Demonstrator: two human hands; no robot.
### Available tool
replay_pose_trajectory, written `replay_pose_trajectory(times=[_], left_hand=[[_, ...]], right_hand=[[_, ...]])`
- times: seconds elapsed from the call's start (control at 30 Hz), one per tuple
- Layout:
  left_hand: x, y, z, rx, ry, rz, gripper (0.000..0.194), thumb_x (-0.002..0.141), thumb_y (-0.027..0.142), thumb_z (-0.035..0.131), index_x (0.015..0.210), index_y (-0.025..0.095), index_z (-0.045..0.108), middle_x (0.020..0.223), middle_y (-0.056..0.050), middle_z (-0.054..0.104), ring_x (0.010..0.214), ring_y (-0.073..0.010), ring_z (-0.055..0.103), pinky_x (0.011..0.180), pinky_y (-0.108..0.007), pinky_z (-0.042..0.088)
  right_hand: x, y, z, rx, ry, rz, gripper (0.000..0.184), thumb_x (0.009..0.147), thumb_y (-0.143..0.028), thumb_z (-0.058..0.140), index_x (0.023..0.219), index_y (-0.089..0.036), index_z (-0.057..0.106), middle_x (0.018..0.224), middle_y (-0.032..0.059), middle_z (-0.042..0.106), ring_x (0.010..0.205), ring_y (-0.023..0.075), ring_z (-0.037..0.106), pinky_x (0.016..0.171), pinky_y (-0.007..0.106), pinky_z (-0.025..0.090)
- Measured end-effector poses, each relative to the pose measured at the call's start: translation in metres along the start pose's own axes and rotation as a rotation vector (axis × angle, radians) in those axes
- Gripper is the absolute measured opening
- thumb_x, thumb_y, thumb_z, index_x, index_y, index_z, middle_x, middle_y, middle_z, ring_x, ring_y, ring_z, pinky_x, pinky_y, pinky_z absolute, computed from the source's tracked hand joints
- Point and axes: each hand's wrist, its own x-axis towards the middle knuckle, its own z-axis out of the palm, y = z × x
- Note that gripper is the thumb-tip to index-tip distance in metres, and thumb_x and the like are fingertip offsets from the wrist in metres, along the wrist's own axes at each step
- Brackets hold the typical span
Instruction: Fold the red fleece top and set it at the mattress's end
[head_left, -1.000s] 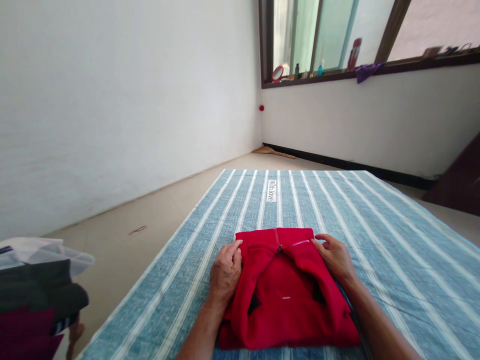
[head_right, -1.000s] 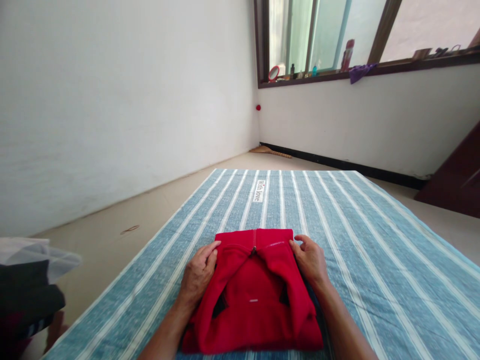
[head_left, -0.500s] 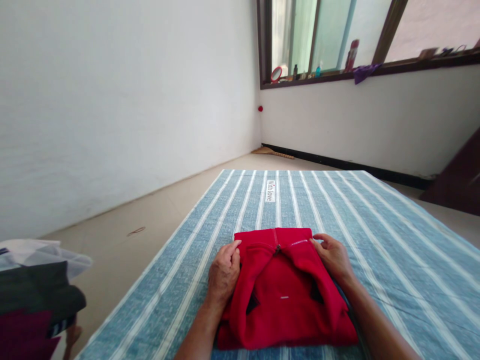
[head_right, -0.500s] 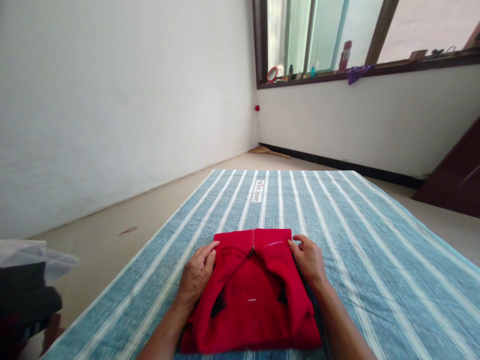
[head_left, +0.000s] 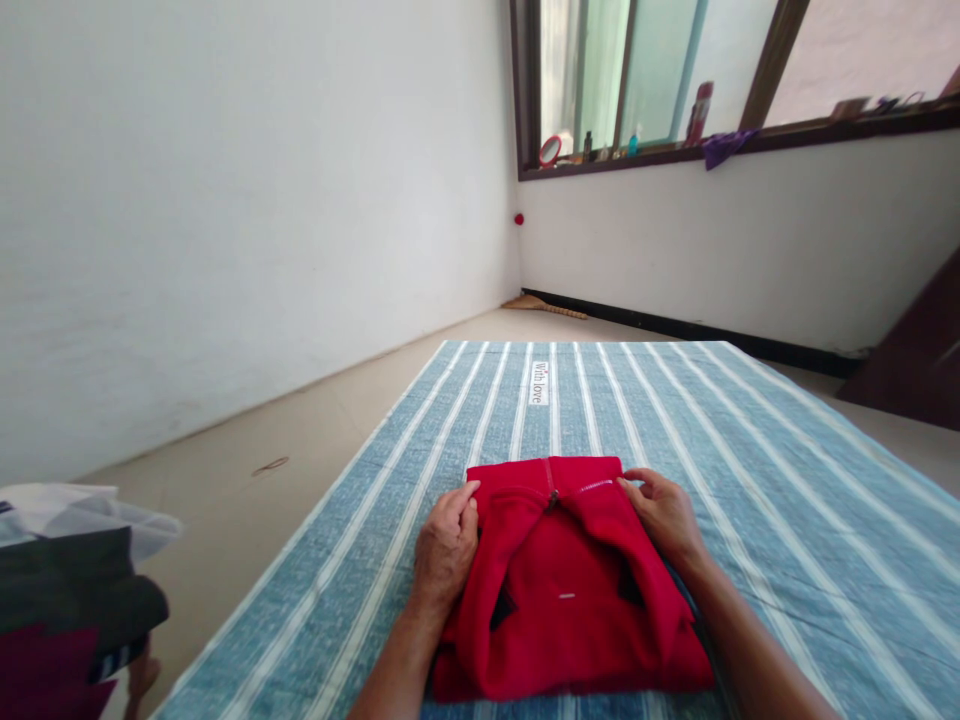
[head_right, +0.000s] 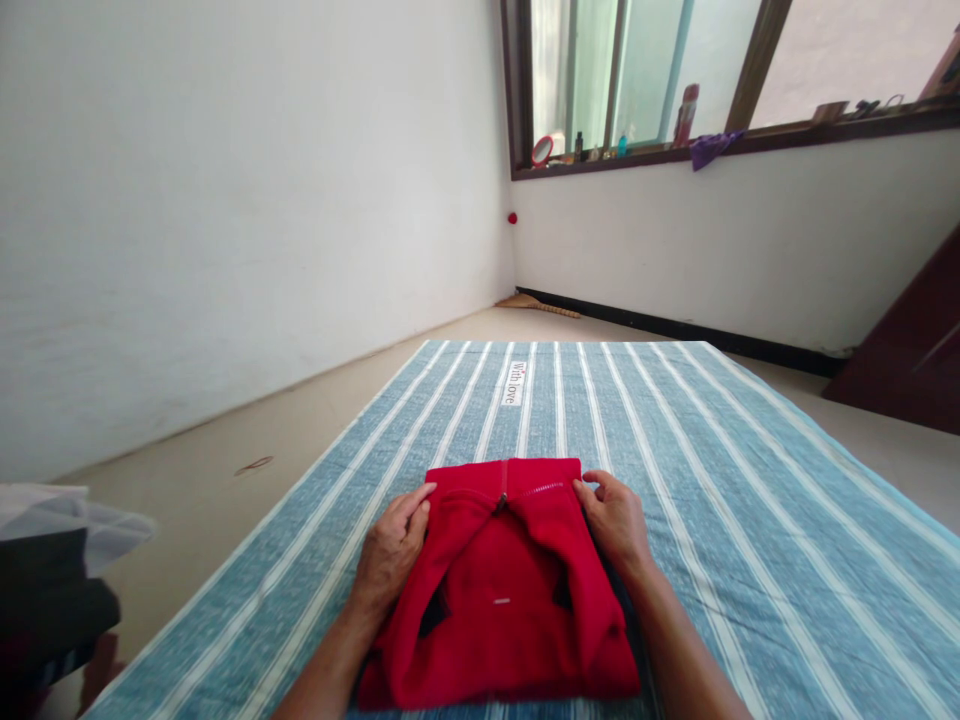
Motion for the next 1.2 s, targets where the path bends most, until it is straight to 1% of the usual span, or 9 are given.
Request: replay_pose_trajectory(times=[0.27,0.47,0.6,0.83,1.03,1.2], left_hand=[[0.0006,-0.0016,0.0008,0.007,0.006,0.013,0.034,0.085,0.023,0.041,0.103,0.015,0.068,0.101,-0.010,0.070,0.094,-0.0184,0.066,0.088,-0.033,0.053],[0.0003,-0.0005,0.0001,0.003,0.005,0.003,0.032,0.084,0.022,0.043,0.103,0.019,0.068,0.102,-0.008,0.070,0.094,-0.0174,0.066,0.088,-0.033,0.052],[0.0005,0.0001,-0.0003,-0.002,0.002,0.001,0.032,0.084,0.023,0.042,0.104,0.018,0.068,0.101,-0.008,0.070,0.094,-0.0178,0.066,0.088,-0.033,0.052],[0.0006,-0.0012,0.0005,-0.018,0.012,-0.003,0.031,0.084,0.023,0.044,0.103,0.020,0.068,0.101,-0.007,0.070,0.093,-0.0178,0.066,0.088,-0.033,0.052],[0.0009,-0.0007,0.0008,-0.014,0.012,-0.010,0.032,0.083,0.023,0.043,0.101,0.018,0.068,0.101,-0.008,0.070,0.093,-0.0183,0.066,0.088,-0.034,0.052],[0.0013,-0.0010,0.0004,-0.008,0.007,-0.014,0.031,0.083,0.023,0.043,0.101,0.020,0.069,0.100,-0.007,0.071,0.094,-0.0174,0.066,0.088,-0.032,0.052]], right_hand=[[0.0008,-0.0007,-0.0008,-0.018,0.007,-0.007,0.045,0.073,-0.055,0.048,0.087,-0.016,0.067,0.051,-0.0004,0.055,0.053,0.0175,0.051,0.055,0.028,0.035],[0.0004,-0.0004,-0.0003,-0.016,0.020,-0.014,0.044,0.074,-0.056,0.048,0.085,-0.017,0.067,0.051,-0.0009,0.054,0.053,0.0177,0.052,0.055,0.028,0.034],[0.0008,0.0008,0.0001,-0.011,0.008,-0.017,0.044,0.075,-0.055,0.048,0.086,-0.017,0.067,0.052,-0.0002,0.057,0.054,0.0180,0.054,0.055,0.028,0.035],[0.0007,0.0009,0.0004,-0.009,0.012,-0.014,0.043,0.074,-0.055,0.049,0.085,-0.018,0.067,0.053,0.0004,0.058,0.054,0.0182,0.055,0.056,0.028,0.037],[0.0014,0.0006,0.0001,-0.004,-0.001,-0.004,0.045,0.074,-0.055,0.048,0.087,-0.017,0.068,0.056,0.0023,0.061,0.057,0.0193,0.057,0.057,0.029,0.038],[0.0016,0.0010,0.0005,-0.002,0.004,-0.005,0.045,0.074,-0.054,0.048,0.088,-0.016,0.068,0.058,0.0031,0.063,0.058,0.0196,0.058,0.058,0.029,0.039]])
